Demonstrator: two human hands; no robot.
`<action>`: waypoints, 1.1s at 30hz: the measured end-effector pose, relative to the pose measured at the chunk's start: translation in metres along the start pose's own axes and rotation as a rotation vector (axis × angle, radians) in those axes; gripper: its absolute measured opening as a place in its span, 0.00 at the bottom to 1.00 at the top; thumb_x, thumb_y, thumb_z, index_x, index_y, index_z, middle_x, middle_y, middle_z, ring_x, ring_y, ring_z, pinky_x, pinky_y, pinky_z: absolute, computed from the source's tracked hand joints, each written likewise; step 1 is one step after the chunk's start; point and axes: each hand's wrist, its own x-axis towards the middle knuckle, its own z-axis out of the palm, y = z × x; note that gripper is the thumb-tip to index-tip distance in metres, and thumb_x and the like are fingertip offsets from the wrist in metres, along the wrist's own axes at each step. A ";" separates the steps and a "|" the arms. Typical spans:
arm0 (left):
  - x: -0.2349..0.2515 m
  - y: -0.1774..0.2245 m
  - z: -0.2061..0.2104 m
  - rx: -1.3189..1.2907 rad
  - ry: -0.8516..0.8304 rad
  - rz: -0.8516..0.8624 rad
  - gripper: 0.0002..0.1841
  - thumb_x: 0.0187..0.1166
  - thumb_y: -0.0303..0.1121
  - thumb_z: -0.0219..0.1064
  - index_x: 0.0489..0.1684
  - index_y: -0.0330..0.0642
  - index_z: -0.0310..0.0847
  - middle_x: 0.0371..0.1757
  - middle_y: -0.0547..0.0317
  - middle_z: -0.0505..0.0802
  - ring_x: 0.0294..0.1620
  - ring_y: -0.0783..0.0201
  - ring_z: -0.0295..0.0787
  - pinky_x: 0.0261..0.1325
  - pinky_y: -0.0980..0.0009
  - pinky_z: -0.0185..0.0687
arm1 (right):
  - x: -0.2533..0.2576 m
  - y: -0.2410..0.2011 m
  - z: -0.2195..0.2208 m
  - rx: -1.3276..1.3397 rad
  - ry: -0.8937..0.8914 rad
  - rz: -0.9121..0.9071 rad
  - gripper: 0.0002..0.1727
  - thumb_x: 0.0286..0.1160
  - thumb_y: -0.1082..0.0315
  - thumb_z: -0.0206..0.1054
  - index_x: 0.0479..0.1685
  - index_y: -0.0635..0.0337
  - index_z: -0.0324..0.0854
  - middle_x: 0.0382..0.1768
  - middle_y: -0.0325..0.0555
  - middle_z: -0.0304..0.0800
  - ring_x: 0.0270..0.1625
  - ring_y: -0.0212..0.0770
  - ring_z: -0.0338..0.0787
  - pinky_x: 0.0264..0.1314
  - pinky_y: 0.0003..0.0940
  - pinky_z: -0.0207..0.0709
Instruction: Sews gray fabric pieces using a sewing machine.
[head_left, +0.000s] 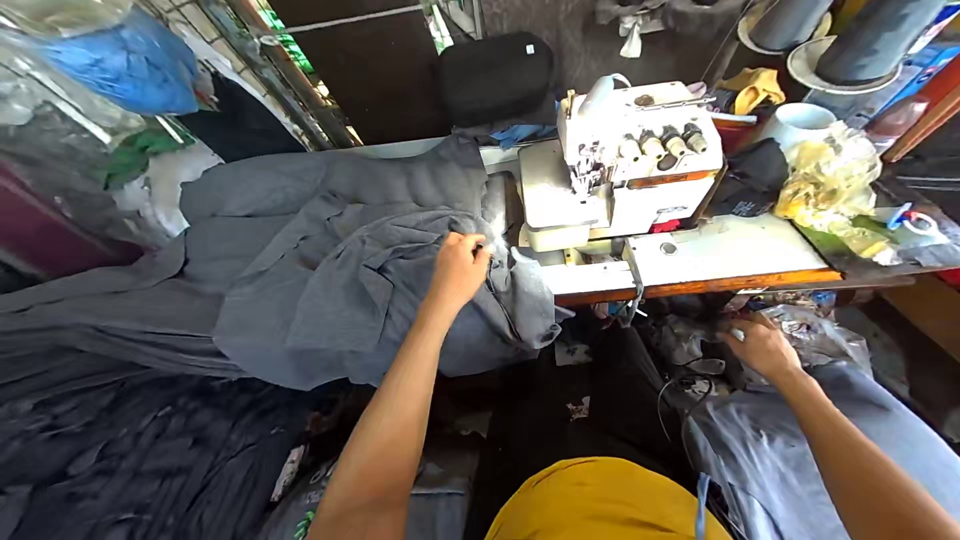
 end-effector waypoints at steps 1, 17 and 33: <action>0.013 0.002 0.010 0.125 -0.066 -0.024 0.17 0.86 0.39 0.66 0.56 0.31 0.88 0.62 0.31 0.86 0.65 0.35 0.83 0.67 0.39 0.78 | -0.003 -0.016 -0.002 -0.027 0.018 -0.012 0.16 0.82 0.62 0.68 0.51 0.69 0.91 0.69 0.72 0.82 0.74 0.74 0.79 0.71 0.76 0.69; -0.001 0.109 -0.021 -1.044 -0.242 -0.081 0.06 0.91 0.28 0.53 0.47 0.40 0.76 0.38 0.59 0.92 0.35 0.67 0.92 0.40 0.69 0.92 | -0.051 -0.290 -0.062 0.737 0.278 -0.767 0.31 0.66 0.49 0.80 0.58 0.66 0.81 0.48 0.51 0.89 0.43 0.40 0.90 0.43 0.37 0.86; 0.032 0.018 0.006 -0.143 -0.251 0.382 0.11 0.72 0.37 0.69 0.42 0.43 0.94 0.49 0.55 0.95 0.72 0.42 0.78 0.67 0.32 0.65 | -0.017 -0.271 -0.057 1.126 0.156 -0.667 0.02 0.78 0.76 0.66 0.41 0.61 0.82 0.36 0.38 0.86 0.39 0.27 0.87 0.48 0.25 0.85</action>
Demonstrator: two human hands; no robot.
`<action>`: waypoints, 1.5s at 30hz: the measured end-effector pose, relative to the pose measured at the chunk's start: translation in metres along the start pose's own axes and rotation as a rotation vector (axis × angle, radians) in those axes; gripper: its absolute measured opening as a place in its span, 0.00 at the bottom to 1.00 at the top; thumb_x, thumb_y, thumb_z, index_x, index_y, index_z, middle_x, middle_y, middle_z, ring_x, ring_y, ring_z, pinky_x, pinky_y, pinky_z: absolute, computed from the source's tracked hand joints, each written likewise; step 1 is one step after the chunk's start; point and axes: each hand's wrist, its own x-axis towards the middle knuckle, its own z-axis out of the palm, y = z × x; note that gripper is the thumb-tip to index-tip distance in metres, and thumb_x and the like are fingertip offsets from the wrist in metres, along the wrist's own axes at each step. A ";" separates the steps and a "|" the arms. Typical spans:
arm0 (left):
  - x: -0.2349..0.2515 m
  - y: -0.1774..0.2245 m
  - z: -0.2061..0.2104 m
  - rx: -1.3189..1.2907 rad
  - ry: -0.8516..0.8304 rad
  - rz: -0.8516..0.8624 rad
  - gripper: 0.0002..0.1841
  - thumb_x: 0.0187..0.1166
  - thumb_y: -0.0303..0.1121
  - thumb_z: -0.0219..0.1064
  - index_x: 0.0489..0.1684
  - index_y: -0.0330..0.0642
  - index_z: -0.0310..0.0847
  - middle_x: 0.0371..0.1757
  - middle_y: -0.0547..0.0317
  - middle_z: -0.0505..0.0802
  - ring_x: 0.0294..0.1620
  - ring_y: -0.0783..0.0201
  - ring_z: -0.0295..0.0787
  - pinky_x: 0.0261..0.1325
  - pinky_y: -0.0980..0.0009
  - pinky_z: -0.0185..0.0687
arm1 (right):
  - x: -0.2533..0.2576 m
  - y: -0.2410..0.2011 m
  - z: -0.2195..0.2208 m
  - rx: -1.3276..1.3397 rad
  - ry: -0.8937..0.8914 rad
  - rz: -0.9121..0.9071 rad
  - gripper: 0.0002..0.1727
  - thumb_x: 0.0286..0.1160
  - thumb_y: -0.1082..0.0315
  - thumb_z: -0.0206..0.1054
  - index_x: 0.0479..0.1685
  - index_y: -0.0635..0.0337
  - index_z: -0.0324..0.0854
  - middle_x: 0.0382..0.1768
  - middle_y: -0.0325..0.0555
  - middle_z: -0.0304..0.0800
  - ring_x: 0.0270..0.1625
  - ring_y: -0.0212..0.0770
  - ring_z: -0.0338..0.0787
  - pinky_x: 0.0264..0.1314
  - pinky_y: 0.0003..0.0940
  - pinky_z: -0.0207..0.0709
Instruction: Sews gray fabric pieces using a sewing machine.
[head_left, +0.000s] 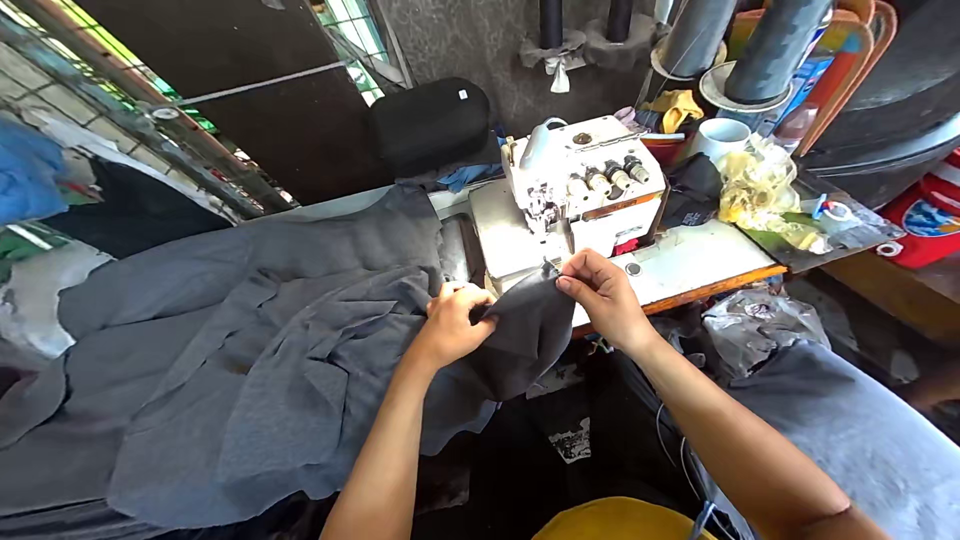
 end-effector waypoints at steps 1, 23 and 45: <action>0.001 0.000 -0.008 -0.023 -0.019 -0.007 0.10 0.71 0.36 0.69 0.41 0.42 0.93 0.48 0.55 0.94 0.70 0.45 0.80 0.66 0.35 0.68 | 0.001 0.003 0.001 0.038 0.018 0.006 0.05 0.78 0.77 0.66 0.45 0.61 0.84 0.37 0.38 0.89 0.40 0.28 0.89 0.49 0.27 0.86; 0.042 0.023 0.084 0.400 0.356 0.217 0.23 0.83 0.35 0.55 0.73 0.41 0.84 0.73 0.48 0.88 0.76 0.43 0.82 0.80 0.40 0.67 | 0.033 0.050 0.004 -0.598 0.211 0.059 0.13 0.82 0.66 0.65 0.55 0.58 0.91 0.37 0.46 0.94 0.36 0.40 0.90 0.46 0.39 0.84; 0.061 -0.023 0.047 0.078 0.246 0.308 0.19 0.88 0.36 0.54 0.65 0.37 0.88 0.71 0.49 0.89 0.79 0.51 0.79 0.85 0.52 0.66 | 0.028 0.074 0.009 -0.251 0.230 0.271 0.17 0.80 0.61 0.70 0.55 0.66 0.80 0.38 0.47 0.87 0.37 0.35 0.86 0.45 0.35 0.82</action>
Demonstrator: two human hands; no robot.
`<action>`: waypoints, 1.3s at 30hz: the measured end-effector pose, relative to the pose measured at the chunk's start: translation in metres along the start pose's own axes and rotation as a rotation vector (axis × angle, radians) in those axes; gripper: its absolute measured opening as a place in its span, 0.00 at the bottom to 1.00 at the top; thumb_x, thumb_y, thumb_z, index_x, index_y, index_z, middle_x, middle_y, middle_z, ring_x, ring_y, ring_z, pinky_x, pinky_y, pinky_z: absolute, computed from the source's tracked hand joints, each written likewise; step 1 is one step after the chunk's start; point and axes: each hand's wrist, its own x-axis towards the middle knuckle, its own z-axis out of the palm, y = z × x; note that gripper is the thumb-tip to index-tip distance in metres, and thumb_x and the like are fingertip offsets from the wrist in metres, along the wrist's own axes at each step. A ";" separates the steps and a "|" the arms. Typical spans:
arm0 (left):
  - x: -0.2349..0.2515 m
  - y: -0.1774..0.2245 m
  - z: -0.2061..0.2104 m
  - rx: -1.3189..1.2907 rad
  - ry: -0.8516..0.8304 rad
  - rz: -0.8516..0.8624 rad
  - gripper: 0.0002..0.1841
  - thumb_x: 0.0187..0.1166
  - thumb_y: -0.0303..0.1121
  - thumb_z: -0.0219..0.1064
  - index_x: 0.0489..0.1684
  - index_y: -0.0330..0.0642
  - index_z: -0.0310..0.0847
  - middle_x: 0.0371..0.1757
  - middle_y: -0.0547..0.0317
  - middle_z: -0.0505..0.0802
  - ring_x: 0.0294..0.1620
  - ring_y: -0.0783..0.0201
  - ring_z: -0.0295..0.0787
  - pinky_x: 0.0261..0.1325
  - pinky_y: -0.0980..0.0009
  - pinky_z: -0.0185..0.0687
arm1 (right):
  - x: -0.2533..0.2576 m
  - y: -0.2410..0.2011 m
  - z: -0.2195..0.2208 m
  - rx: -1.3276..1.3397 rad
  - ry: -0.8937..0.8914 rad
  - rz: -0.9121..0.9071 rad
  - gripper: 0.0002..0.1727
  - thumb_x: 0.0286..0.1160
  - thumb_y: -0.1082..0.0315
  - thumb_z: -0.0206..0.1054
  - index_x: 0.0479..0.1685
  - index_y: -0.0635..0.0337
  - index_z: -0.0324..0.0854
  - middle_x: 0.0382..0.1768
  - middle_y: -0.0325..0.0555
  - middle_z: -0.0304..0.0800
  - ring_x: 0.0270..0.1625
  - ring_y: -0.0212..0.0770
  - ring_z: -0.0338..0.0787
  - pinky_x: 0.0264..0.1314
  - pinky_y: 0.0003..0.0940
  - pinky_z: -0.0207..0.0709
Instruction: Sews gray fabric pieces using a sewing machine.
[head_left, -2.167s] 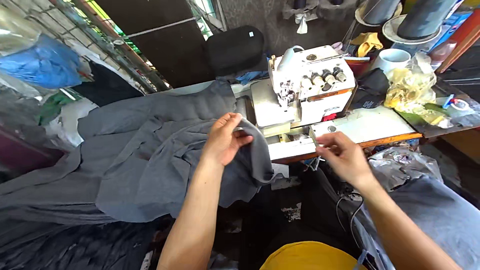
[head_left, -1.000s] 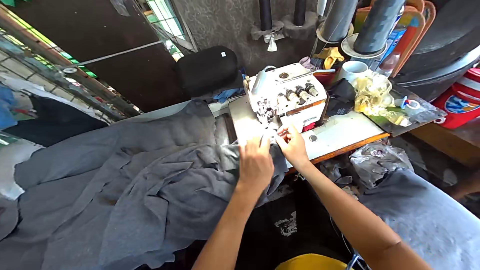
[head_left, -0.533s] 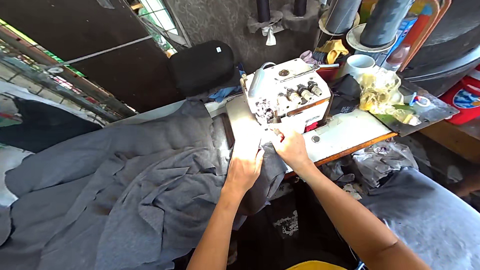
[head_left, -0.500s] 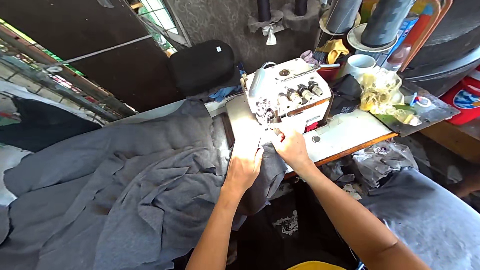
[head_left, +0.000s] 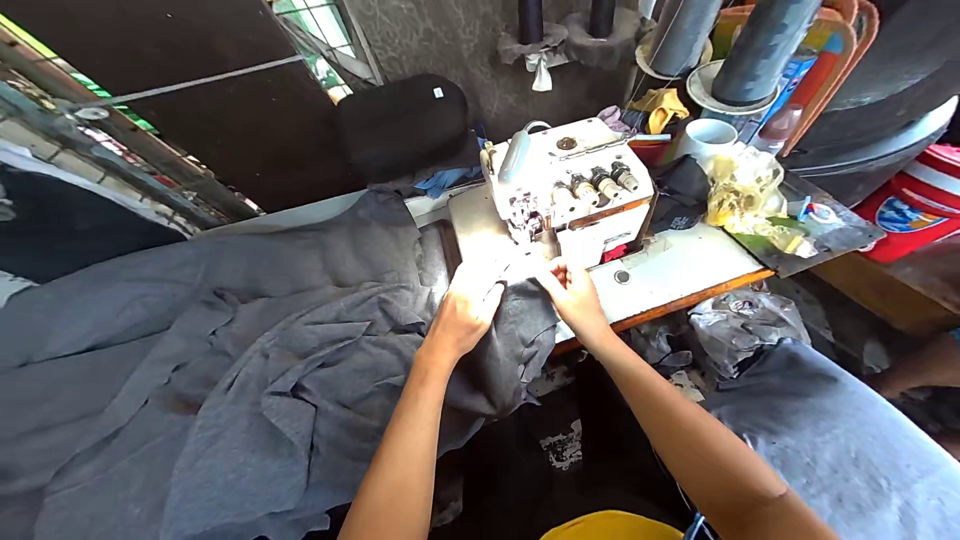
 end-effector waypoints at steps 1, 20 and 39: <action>-0.005 -0.003 -0.003 -0.012 0.035 -0.029 0.19 0.86 0.34 0.55 0.61 0.35 0.89 0.70 0.46 0.89 0.78 0.50 0.80 0.84 0.51 0.68 | -0.008 0.005 -0.005 0.021 -0.088 0.055 0.19 0.80 0.60 0.69 0.60 0.66 0.80 0.41 0.47 0.88 0.40 0.35 0.87 0.48 0.34 0.82; -0.089 0.065 0.052 0.249 0.202 0.196 0.18 0.84 0.39 0.60 0.70 0.54 0.83 0.69 0.53 0.87 0.79 0.48 0.73 0.83 0.55 0.63 | -0.071 -0.007 -0.040 0.525 -0.187 0.500 0.09 0.67 0.85 0.73 0.43 0.70 0.83 0.33 0.47 0.92 0.33 0.34 0.91 0.40 0.28 0.88; -0.109 0.058 0.026 0.396 0.062 0.056 0.18 0.79 0.51 0.64 0.61 0.60 0.88 0.63 0.54 0.90 0.78 0.42 0.72 0.81 0.34 0.48 | -0.067 -0.005 -0.044 0.656 -0.093 0.724 0.04 0.78 0.79 0.68 0.35 0.66 0.84 0.28 0.46 0.91 0.27 0.35 0.89 0.34 0.27 0.87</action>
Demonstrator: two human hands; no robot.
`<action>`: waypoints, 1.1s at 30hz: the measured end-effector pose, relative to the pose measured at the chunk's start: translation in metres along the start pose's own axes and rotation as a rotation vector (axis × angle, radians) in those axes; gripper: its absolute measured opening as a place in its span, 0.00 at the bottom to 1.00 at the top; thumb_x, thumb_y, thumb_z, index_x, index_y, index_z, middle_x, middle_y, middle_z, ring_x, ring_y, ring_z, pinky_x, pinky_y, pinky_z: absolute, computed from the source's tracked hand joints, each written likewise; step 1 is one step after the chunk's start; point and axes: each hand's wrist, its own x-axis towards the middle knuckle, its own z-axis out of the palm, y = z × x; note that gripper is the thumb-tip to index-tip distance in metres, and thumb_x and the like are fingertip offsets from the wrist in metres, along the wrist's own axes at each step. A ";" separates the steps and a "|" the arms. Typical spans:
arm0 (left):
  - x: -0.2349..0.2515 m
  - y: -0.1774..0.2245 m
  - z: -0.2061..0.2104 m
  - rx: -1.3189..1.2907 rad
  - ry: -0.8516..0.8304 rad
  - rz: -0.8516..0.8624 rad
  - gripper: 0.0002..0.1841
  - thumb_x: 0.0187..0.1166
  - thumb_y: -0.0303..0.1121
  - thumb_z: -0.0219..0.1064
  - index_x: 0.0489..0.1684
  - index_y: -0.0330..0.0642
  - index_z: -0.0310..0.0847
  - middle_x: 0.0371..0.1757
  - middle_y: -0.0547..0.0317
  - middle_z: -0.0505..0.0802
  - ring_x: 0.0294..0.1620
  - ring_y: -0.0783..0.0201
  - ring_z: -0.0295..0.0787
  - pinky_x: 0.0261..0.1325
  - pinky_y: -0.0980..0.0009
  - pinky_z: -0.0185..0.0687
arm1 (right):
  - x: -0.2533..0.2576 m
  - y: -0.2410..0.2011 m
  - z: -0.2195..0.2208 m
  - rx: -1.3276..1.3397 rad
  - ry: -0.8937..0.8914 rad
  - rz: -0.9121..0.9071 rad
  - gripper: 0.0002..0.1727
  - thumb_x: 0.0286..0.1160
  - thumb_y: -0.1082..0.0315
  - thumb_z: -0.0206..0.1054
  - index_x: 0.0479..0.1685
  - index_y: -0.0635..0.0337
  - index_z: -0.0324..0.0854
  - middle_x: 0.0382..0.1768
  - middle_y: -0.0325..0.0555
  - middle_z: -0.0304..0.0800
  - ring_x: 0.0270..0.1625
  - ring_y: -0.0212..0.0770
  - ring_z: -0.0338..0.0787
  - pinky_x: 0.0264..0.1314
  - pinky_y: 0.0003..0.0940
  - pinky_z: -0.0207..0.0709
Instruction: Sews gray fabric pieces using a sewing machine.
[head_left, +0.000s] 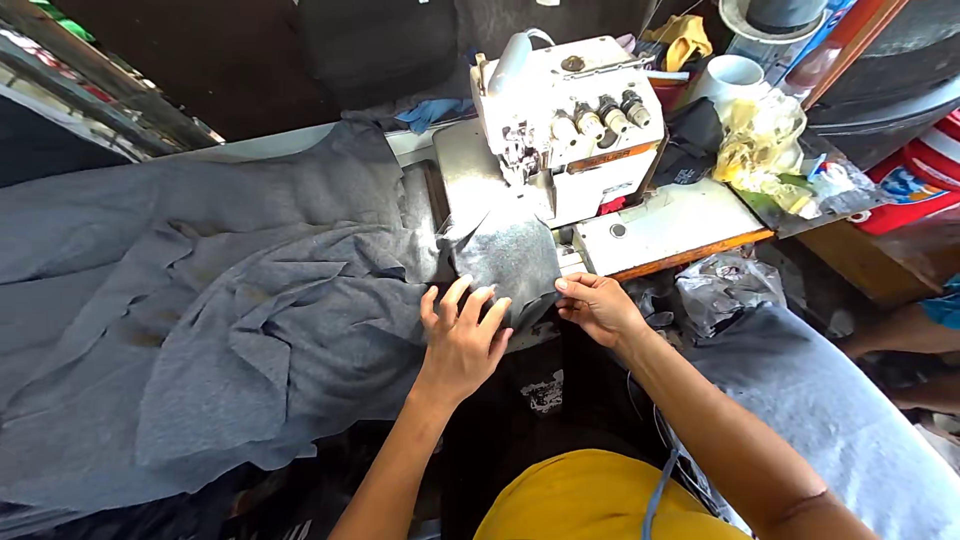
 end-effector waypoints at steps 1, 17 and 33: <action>0.001 0.004 0.000 -0.011 0.038 0.005 0.21 0.79 0.55 0.63 0.66 0.61 0.85 0.64 0.54 0.88 0.79 0.44 0.71 0.81 0.35 0.46 | -0.001 0.000 0.001 0.008 0.000 -0.026 0.04 0.76 0.81 0.68 0.34 0.67 0.84 0.27 0.46 0.91 0.27 0.35 0.89 0.35 0.27 0.87; 0.051 0.000 0.014 -0.062 0.028 0.124 0.28 0.79 0.18 0.58 0.74 0.57 0.84 0.79 0.64 0.85 0.93 0.49 0.59 0.86 0.27 0.36 | -0.006 0.012 0.011 -0.020 -0.129 -0.344 0.10 0.69 0.83 0.68 0.41 0.61 0.76 0.27 0.39 0.87 0.28 0.31 0.86 0.40 0.29 0.85; 0.199 -0.060 -0.012 0.102 -0.702 -0.407 0.36 0.87 0.38 0.60 0.95 0.41 0.50 0.95 0.46 0.56 0.96 0.33 0.34 0.79 0.15 0.24 | 0.031 -0.026 0.049 -1.140 0.149 -1.061 0.17 0.81 0.70 0.64 0.65 0.64 0.88 0.39 0.55 0.92 0.47 0.55 0.90 0.57 0.51 0.83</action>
